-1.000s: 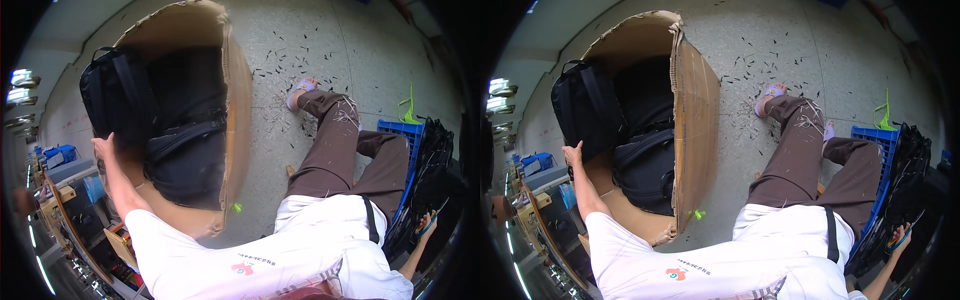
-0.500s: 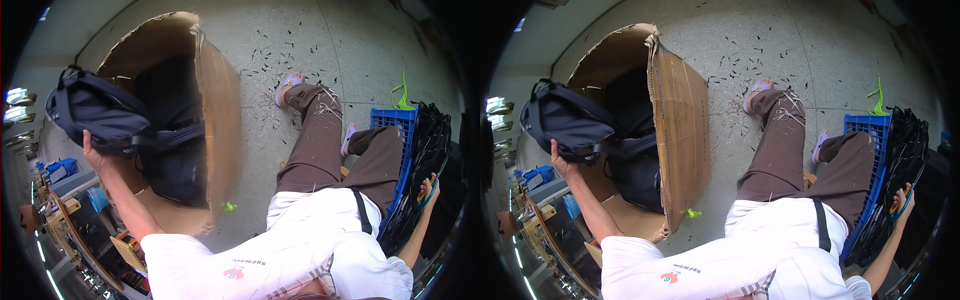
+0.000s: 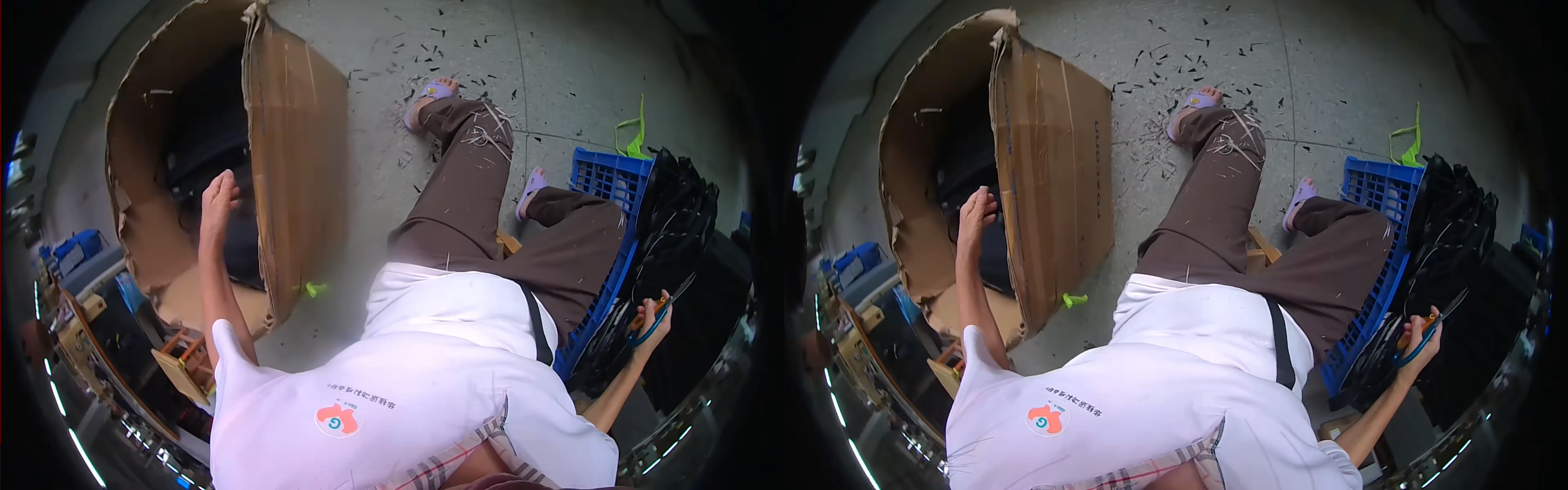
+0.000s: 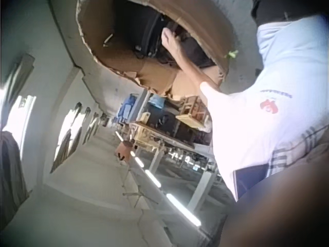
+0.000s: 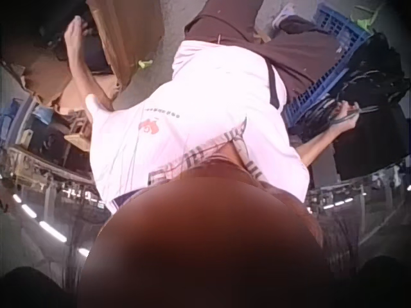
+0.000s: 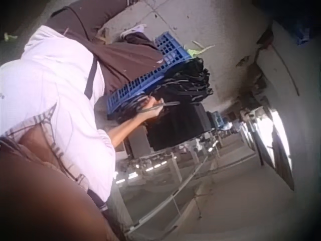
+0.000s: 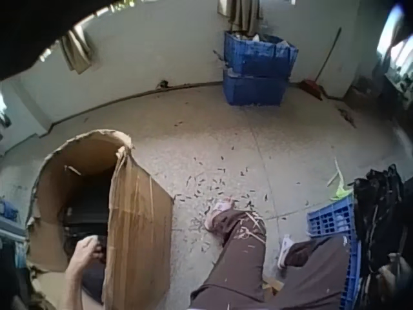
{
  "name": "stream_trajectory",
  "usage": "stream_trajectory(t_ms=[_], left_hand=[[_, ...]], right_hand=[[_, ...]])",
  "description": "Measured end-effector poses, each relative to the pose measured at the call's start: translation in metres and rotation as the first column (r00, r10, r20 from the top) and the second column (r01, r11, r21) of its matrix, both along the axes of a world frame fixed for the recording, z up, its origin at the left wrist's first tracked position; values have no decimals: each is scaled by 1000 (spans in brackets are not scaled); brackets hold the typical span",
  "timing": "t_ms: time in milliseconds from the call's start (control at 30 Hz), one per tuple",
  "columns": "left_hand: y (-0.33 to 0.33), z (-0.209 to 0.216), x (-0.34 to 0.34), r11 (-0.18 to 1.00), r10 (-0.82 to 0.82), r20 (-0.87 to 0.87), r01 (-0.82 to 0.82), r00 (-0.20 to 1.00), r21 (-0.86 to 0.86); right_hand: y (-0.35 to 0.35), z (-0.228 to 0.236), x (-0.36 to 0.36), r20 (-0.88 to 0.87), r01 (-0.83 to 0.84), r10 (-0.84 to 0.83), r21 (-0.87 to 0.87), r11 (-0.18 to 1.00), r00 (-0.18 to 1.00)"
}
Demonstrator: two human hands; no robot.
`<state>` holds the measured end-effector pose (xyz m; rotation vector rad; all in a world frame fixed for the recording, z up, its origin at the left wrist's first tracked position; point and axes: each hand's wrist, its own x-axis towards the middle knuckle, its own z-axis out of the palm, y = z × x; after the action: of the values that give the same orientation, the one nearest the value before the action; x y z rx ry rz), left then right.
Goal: Cutting excess fabric from the edges of backpack components using scissors.
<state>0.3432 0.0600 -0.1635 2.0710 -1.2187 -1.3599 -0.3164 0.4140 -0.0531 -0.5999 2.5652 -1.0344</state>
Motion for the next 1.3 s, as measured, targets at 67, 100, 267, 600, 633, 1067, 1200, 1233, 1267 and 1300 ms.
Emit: stream_trajectory(t_ms=[67,100,267,600,633,1067,1200,1233,1267,1300], left_hand=[[60,57,-16,972,-186,125,201,975,-121],[95,56,-8,982,-173,93,179,981,-65],[167,56,-75,995,-91,509,52,856,90],[219,44,-106,973,-175,699,229,694,16],[228,39,-97,970,-194,678,240,709,27],[206,24,-117,675,-738,287,679,611,290],[97,81,-119,361,-907,242,932,344,31],[99,102,-166,316,-916,249,948,316,-40],[73,111,-213,315,-918,245,949,312,-30],[58,125,-267,427,-893,160,904,422,-3]], right_hand=[[-11,0,0,36,-85,88,-63,994,996],[-22,-6,-6,30,-129,133,-110,985,991],[-110,-52,-33,81,-335,377,-316,888,923],[-234,-31,-26,24,-576,721,-584,572,692],[-229,-27,-19,14,-597,741,-582,552,672],[2,-79,-56,-71,43,-67,-304,952,995],[109,-64,-63,-149,514,-566,-280,811,811],[121,-61,-69,-157,575,-627,-279,769,763],[123,-67,-78,-8,676,-705,-273,684,710],[133,-65,-82,143,779,-774,-252,575,617]])
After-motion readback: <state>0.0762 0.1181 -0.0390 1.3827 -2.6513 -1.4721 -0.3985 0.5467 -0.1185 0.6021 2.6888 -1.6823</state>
